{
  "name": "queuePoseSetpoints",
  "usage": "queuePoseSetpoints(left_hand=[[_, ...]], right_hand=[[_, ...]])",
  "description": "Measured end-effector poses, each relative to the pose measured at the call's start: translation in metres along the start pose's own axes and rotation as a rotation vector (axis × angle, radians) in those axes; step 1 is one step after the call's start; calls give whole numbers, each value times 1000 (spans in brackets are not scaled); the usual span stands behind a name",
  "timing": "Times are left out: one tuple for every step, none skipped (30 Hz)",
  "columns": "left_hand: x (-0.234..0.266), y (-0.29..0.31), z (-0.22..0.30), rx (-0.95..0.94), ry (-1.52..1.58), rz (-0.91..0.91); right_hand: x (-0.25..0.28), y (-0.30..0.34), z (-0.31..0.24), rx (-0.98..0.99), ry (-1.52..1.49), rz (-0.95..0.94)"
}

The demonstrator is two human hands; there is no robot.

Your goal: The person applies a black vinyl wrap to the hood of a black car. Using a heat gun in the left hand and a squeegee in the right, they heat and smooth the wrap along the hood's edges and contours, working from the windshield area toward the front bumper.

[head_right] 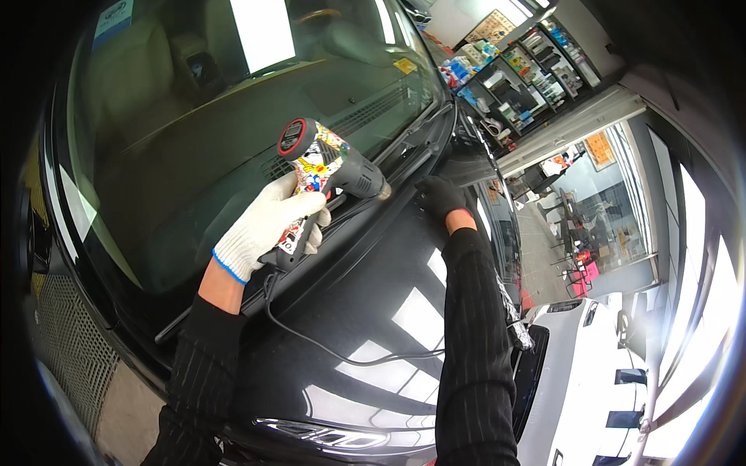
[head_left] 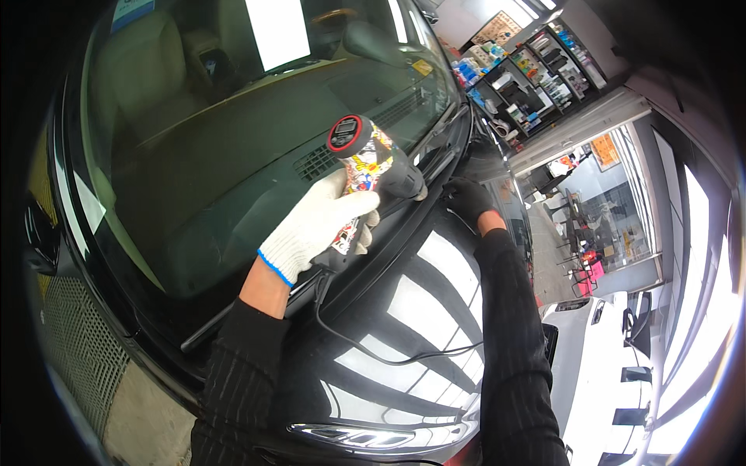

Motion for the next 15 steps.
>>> queuePoseSetpoints(left_hand=[[1, -1, 0, -16, 3, -9], [0, -2, -1, -5, 0, -17], [0, -3, -2, -8, 6, -24], [0, -4, -3, 6, 4, -23], [0, -5, -4, -8, 2, -27], [-1, -7, -5, -9, -10, -22], [-1, -8, -6, -11, -23, -19], [-1, -10, -6, -24, -14, -28], [-2, -11, -8, -35, -4, -38], [-2, -12, -8, -46, 8, -48], [-1, -13, -9, -50, -3, -58], [-1, -13, -11, -52, -1, -60], [0, -15, -12, -55, 0, -60], [0, -15, -14, -58, 2, -62], [1, -16, -16, -29, -20, -48]], right_hand=[[-3, -8, 3, -40, 29, -102], [-7, -13, 4, -83, 71, -199], [-6, -15, 3, -82, 105, -208], [-6, -17, 1, -85, 147, -217], [-6, -18, -1, -104, 204, -244], [-5, -19, -5, -98, 233, -228], [-5, -19, -8, -110, 276, -226], [-5, -20, -10, -120, 327, -230], [-5, -21, -12, -122, 352, -213], [-6, -22, -14, -122, 381, -202], [-7, -23, -15, -114, 412, -199], [-8, -24, -15, -108, 431, -201], [-10, -25, -14, -94, 452, -211], [-11, -25, -13, -85, 484, -227], [-11, -26, -12, -56, 470, -198]])
Point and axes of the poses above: each hand's wrist, its own y-axis away from the middle knuckle, its own x-axis out of the back of the hand, z = x × y, the point moved 4 cm from there along -y, towards the middle knuckle, and after that the axes turned 7 degrees about -y, right-handed, at the moved point
